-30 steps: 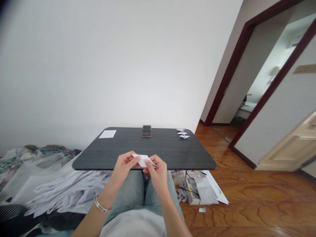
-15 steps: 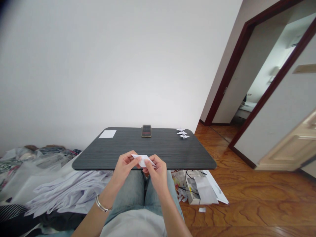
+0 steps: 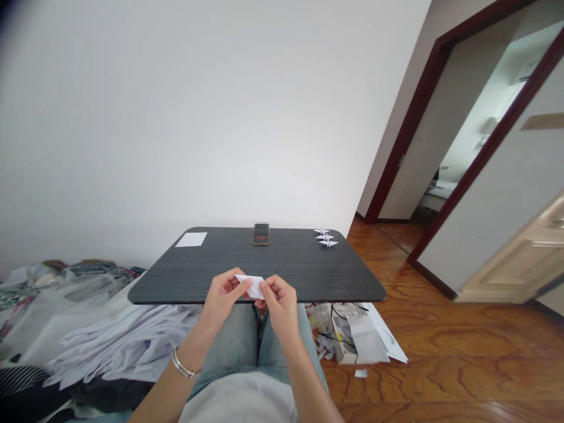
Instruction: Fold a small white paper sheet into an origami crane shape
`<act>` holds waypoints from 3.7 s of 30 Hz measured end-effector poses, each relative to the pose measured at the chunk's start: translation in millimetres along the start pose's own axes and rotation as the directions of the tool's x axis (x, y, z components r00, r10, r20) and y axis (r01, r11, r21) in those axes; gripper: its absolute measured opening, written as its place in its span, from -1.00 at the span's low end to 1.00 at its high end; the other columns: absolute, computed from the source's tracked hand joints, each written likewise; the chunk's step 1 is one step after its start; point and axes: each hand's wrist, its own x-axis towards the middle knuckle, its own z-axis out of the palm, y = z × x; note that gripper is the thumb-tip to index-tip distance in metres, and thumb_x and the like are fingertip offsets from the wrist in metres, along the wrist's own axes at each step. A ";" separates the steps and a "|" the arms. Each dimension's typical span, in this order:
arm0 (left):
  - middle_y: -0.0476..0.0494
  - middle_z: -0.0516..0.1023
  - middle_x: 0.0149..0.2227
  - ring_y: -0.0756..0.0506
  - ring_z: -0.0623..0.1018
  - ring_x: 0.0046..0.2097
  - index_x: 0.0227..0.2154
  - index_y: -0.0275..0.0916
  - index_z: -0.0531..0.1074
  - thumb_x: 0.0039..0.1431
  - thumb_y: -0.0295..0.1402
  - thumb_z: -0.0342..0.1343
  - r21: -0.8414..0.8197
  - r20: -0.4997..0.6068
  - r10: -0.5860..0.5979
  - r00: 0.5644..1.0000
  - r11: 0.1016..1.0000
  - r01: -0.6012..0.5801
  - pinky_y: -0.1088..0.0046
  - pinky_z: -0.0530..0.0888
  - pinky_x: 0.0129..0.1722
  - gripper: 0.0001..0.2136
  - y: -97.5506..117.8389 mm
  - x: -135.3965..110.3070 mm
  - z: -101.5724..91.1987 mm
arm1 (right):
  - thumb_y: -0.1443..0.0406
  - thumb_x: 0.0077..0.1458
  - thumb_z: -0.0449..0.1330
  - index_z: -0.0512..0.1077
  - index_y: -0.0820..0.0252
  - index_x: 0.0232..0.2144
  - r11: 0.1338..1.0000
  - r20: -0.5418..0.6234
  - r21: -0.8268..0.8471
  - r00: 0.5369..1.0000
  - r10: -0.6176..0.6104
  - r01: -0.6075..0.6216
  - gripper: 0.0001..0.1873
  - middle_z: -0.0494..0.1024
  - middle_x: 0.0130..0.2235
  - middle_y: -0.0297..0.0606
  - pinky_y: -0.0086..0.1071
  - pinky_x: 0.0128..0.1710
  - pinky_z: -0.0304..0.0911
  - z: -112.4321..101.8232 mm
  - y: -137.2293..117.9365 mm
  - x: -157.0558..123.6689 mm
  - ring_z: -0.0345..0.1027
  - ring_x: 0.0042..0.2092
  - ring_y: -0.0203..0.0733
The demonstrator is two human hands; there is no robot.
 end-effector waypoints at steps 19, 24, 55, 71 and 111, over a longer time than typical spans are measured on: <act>0.03 0.37 -0.64 0.06 0.34 -0.56 -0.62 -0.32 0.32 -0.07 -0.25 0.18 0.085 0.020 0.012 1.000 0.996 -0.014 0.57 0.27 -0.55 -0.75 -2.7 0.4 0.8 | 0.07 0.04 0.10 0.31 0.20 -0.60 1.000 0.013 -0.012 1.000 0.005 -0.005 -0.64 0.34 -0.68 -0.42 -0.49 -0.63 0.15 -0.3 1.6 0.4 0.17 -0.64 -0.35; 0.04 0.35 -0.64 0.06 0.32 -0.56 -0.61 -0.32 0.33 -0.05 -0.26 0.16 0.115 0.026 0.039 0.999 0.992 -0.042 0.58 0.27 -0.55 -0.76 -3.0 -0.1 0.4 | 0.12 0.01 0.15 0.30 0.21 -0.61 1.000 0.032 -0.019 0.999 0.018 -0.017 -0.69 0.34 -0.69 -0.43 -0.51 -0.64 0.11 -2.3 0.3 1.9 0.13 -0.66 -0.39; -0.02 0.37 -0.63 0.03 0.31 -0.56 -0.60 -0.33 0.41 0.03 -0.20 0.09 0.157 0.100 0.040 0.994 0.986 -0.055 0.56 0.23 -0.55 -0.72 -6.2 0.1 -4.0 | 0.16 0.01 0.14 0.24 0.19 -0.60 0.993 -0.015 -0.113 0.999 -0.044 0.042 -0.72 0.27 -0.67 -0.45 -0.53 -0.67 0.04 0.2 1.4 -2.2 0.12 -0.64 -0.39; -0.15 0.44 -0.62 -0.02 0.42 -0.54 -0.57 -0.37 0.46 0.08 0.05 -0.12 -0.056 0.130 -0.029 0.991 0.998 0.037 0.53 0.32 -0.60 -0.46 -9.1 3.4 -11.5 | 0.18 0.01 0.14 0.26 0.21 -0.60 0.996 -0.010 -0.085 0.999 -0.037 0.036 -0.73 0.27 -0.67 -0.46 -0.53 -0.65 0.07 -4.0 2.7 1.2 0.14 -0.64 -0.41; -0.03 0.42 -0.59 0.04 0.38 -0.53 -0.56 -0.32 0.39 0.06 -0.22 0.07 0.083 -0.041 0.079 0.996 0.994 -0.075 0.57 0.34 -0.54 -0.74 -5.3 1.3 -8.9 | 0.17 -0.01 0.15 0.30 0.22 -0.62 0.994 0.013 -0.108 1.000 -0.004 0.005 -0.72 0.33 -0.68 -0.42 -0.53 -0.65 0.11 -3.2 -2.6 -0.6 0.17 -0.64 -0.38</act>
